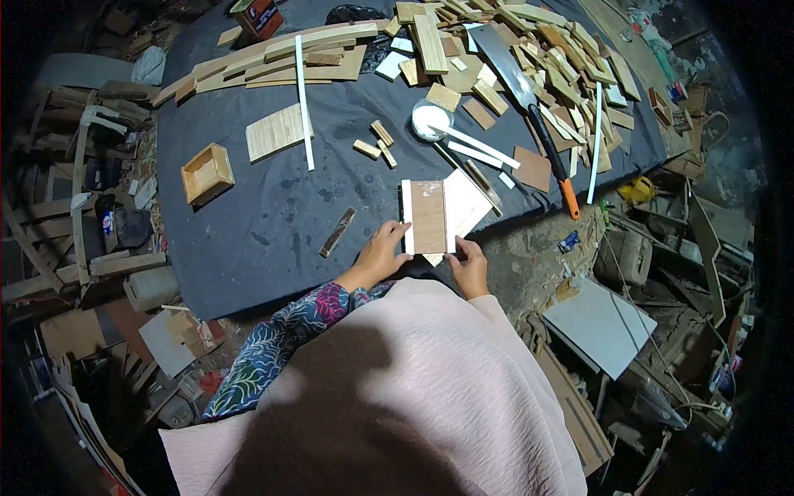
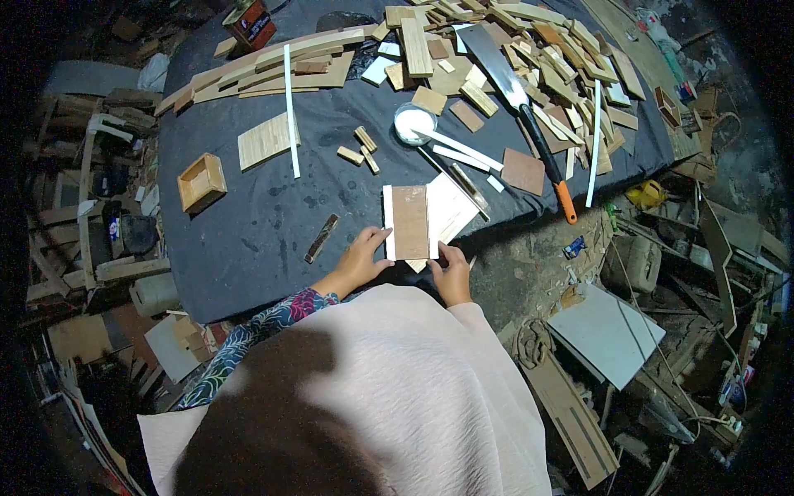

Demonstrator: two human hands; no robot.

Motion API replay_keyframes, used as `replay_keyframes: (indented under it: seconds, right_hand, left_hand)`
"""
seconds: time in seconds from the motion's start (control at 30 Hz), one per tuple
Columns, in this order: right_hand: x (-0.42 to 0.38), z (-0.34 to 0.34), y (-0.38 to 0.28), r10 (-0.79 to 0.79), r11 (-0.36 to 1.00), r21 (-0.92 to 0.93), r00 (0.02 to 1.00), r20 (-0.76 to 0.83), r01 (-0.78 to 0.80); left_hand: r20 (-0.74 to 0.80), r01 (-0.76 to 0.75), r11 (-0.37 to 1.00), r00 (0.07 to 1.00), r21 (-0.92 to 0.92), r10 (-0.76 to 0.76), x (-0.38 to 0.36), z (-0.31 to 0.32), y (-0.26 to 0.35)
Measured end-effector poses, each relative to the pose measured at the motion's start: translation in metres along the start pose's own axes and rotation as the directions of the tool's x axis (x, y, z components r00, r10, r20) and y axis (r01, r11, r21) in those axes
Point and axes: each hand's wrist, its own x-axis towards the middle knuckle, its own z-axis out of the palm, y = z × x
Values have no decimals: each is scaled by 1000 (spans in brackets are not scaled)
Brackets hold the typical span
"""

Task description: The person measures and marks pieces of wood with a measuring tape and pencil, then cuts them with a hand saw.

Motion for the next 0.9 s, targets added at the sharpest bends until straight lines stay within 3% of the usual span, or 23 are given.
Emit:
replay_keyframes:
  seconds: [0.23,0.3,0.4,0.47,0.57,0.63,0.67,0.73,0.83,0.9]
  right_hand:
    - [-1,4,2,68,997,24,997,-23,-68]
    - [0,1,-4,194,978,78,981,28,-196]
    - [-5,13,16,271,936,233,963,5,-264]
    - [-7,12,17,297,927,233,954,25,-295]
    - [-8,13,18,329,914,242,944,34,-327]
    - [-9,15,24,332,911,253,943,21,-326]
    - [-9,16,28,350,910,231,937,20,-345]
    - [-7,12,21,366,909,208,930,18,-362]
    - [-5,6,6,406,897,159,910,77,-413]
    - [-6,9,8,345,932,115,939,0,-343]
  left_hand:
    - [4,-20,1000,1000,19,20,-2,2,1]
    - [10,-21,999,1000,35,20,-2,1,3]
    - [-21,-32,999,999,32,33,-2,2,1]
    - [-57,-47,999,997,12,48,0,7,-5]
    - [-27,-5,999,1000,-49,4,1,11,-9]
    - [-61,152,956,983,-252,-173,2,11,-3]
    - [-62,152,956,983,-251,-172,3,14,-5]
    - [-100,319,876,921,-361,-377,5,26,-18]
    - [-34,332,821,919,-465,-392,2,36,-30]
    - [-25,334,809,919,-484,-395,1,36,-28]
